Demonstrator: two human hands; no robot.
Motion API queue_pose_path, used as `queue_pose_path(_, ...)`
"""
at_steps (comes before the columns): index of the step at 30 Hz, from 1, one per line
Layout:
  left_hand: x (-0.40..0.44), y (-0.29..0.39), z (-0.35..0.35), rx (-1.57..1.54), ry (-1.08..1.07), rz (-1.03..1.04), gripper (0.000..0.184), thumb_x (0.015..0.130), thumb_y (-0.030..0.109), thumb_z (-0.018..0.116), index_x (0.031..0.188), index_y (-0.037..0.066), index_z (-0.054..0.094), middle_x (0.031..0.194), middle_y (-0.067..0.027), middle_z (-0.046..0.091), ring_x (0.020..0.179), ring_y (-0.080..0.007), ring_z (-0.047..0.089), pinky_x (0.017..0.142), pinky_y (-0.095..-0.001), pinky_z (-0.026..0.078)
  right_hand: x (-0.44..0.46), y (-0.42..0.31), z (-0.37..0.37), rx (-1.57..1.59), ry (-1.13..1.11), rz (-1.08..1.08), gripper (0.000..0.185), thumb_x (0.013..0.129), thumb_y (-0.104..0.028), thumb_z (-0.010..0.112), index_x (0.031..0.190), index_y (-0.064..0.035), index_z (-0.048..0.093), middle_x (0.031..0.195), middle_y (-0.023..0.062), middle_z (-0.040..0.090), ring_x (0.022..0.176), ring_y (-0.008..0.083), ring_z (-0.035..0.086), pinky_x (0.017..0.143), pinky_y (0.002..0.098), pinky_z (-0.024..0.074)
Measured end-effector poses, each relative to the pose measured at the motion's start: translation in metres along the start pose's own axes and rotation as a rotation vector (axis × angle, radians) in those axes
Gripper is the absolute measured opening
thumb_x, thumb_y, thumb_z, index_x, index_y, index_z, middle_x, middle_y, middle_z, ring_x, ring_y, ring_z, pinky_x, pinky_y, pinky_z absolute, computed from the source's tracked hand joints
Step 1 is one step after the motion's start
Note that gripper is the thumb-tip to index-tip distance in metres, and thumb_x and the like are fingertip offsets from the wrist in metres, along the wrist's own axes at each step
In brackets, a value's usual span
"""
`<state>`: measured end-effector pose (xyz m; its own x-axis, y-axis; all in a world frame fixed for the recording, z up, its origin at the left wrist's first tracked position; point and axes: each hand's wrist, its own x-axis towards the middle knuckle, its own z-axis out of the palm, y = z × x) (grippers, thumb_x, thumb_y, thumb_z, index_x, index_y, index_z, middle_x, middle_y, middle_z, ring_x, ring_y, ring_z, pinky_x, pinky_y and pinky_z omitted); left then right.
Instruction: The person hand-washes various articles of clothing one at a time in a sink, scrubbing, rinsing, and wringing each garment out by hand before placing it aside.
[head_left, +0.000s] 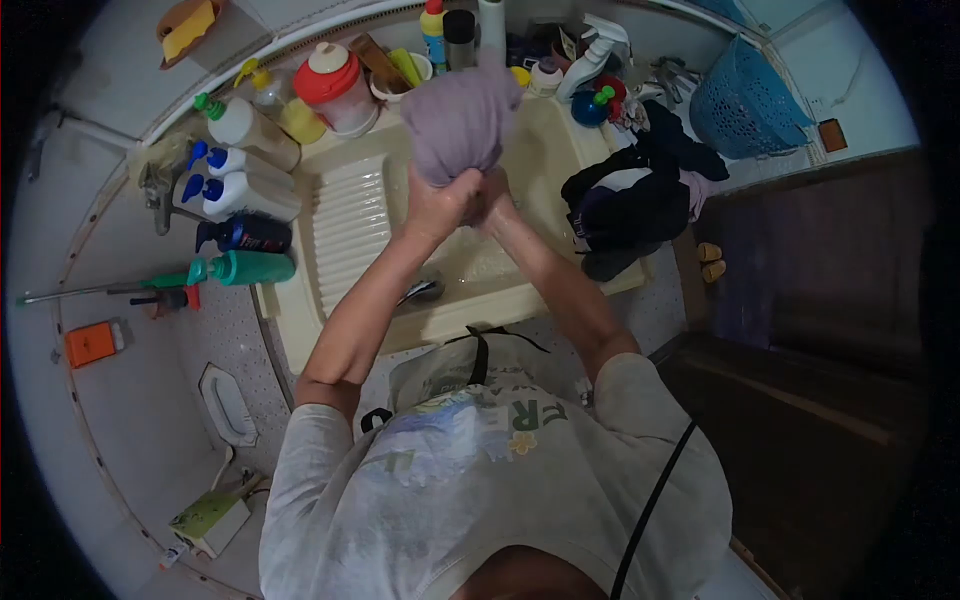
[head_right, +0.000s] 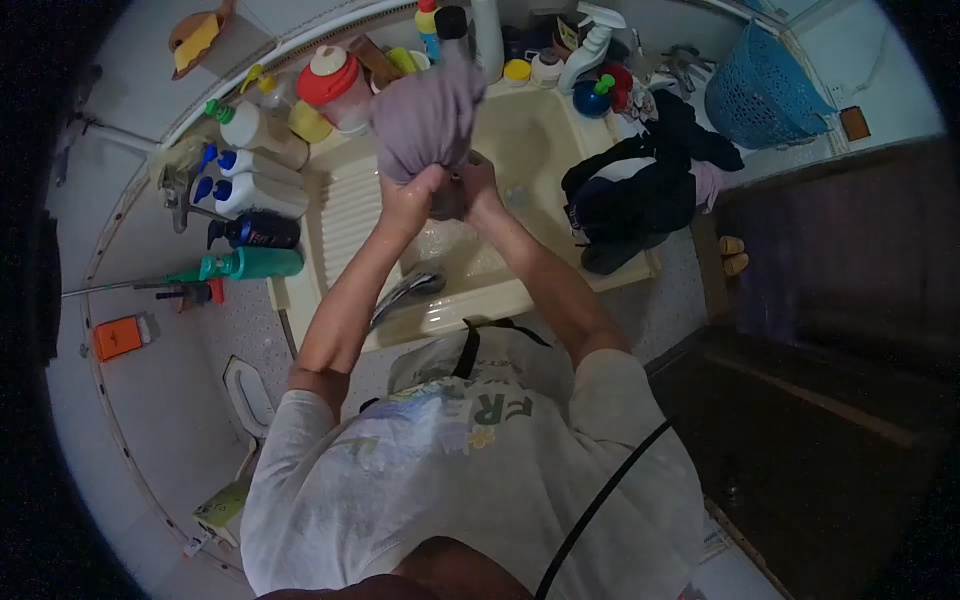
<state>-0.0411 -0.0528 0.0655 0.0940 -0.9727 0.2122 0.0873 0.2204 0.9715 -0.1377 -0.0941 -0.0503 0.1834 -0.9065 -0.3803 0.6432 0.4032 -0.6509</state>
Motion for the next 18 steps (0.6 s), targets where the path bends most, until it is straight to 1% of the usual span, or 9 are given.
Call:
queue_pose_path(1,-0.003,0.000,0.001,0.066,-0.082,0.024,0.024,0.064,0.010,0.062,0.084,-0.003,0.058,0.074,-0.0085,0.061,0.068,-0.0163,0.058,0.063,-0.0288,0.047,0.000,-0.004,0.007,0.104,0.027,0.170,0.020,0.077,-0.022,0.063,0.087,-0.0064,0.056,0.068,0.0031,0.053,0.060,0.0161,0.055,0.057,0.0280,0.0460)
queue_pose_path(2,-0.006,0.000,-0.001,0.132,-0.166,0.049,0.025,0.064,0.013,0.063,0.083,-0.003,0.060,0.074,-0.0126,0.063,0.070,-0.0181,0.060,0.063,-0.0295,0.048,0.003,-0.007,-0.017,0.436,-0.451,0.360,0.044,0.082,-0.018,0.054,0.123,-0.0035,0.045,0.116,0.0096,0.053,0.106,0.0235,0.052,0.090,0.0363,0.0427)
queue_pose_path(4,-0.009,-0.005,-0.004,0.142,-0.295,-0.212,0.029,0.062,0.015,0.065,0.087,-0.001,0.060,0.082,-0.0156,0.064,0.078,-0.0236,0.061,0.076,-0.0339,0.047,0.005,0.007,-0.028,0.335,-0.415,0.334,0.043,0.082,-0.018,0.055,0.122,-0.0037,0.045,0.114,0.0093,0.053,0.105,0.0230,0.052,0.089,0.0358,0.0432)
queue_pose_path(6,-0.012,-0.006,0.002,0.297,-0.397,0.128,0.033,0.060,0.015,0.065,0.088,0.000,0.060,0.089,-0.0149,0.062,0.088,-0.0306,0.056,0.091,-0.0380,0.038,0.003,0.006,-0.026,0.125,-0.356,0.250,0.043,0.081,-0.018,0.057,0.120,-0.0040,0.046,0.112,0.0086,0.054,0.103,0.0219,0.053,0.086,0.0348,0.0444)
queue_pose_path(7,-0.014,-0.008,0.005,0.258,-0.382,0.107,0.033,0.058,0.016,0.066,0.087,0.002,0.061,0.092,-0.0150,0.061,0.095,-0.0371,0.049,0.100,-0.0413,0.027,0.001,0.003,-0.023,0.018,-0.329,0.206,0.042,0.081,-0.018,0.057,0.119,-0.0041,0.046,0.110,0.0083,0.054,0.102,0.0214,0.053,0.084,0.0343,0.0449)
queue_pose_path(11,-0.015,-0.021,0.001,0.277,-0.342,0.073,0.029,0.060,0.014,0.065,0.087,0.003,0.061,0.087,-0.0138,0.062,0.086,-0.0317,0.055,0.091,-0.0385,0.038,-0.004,-0.013,-0.008,-0.400,-0.213,0.011,0.041,0.079,-0.017,0.061,0.116,-0.0048,0.048,0.105,0.0070,0.056,0.097,0.0194,0.054,0.078,0.0322,0.0472)
queue_pose_path(14,-0.008,-0.047,-0.011,-0.124,0.146,-0.037,0.020,0.067,0.010,0.060,0.083,-0.003,0.059,0.081,-0.0056,0.061,0.068,-0.0144,0.054,0.065,-0.0269,0.046,-0.005,-0.029,0.001,-0.708,-0.115,-0.154,0.040,0.078,-0.017,0.063,0.114,-0.0052,0.049,0.101,0.0060,0.057,0.094,0.0179,0.055,0.074,0.0307,0.0489)
queue_pose_path(17,0.012,-0.070,-0.064,-0.131,0.486,-0.141,0.014,0.069,0.010,0.058,0.078,-0.002,0.059,0.074,-0.0056,0.059,0.068,-0.0151,0.053,0.062,-0.0281,0.044,-0.031,-0.061,-0.027,-0.304,-0.679,0.026,0.074,0.066,-0.002,0.067,0.133,-0.0040,0.035,0.129,0.0090,0.043,0.116,0.0171,0.044,0.096,0.0323,0.0368)
queue_pose_path(18,0.019,-0.080,-0.076,-0.260,0.636,-0.126,0.013,0.070,0.010,0.057,0.076,-0.001,0.059,0.071,-0.0058,0.057,0.067,-0.0156,0.053,0.062,-0.0282,0.043,-0.042,-0.070,-0.035,-0.306,-0.683,0.018,0.074,0.066,-0.002,0.067,0.133,-0.0040,0.035,0.129,0.0090,0.043,0.116,0.0171,0.044,0.096,0.0323,0.0368)
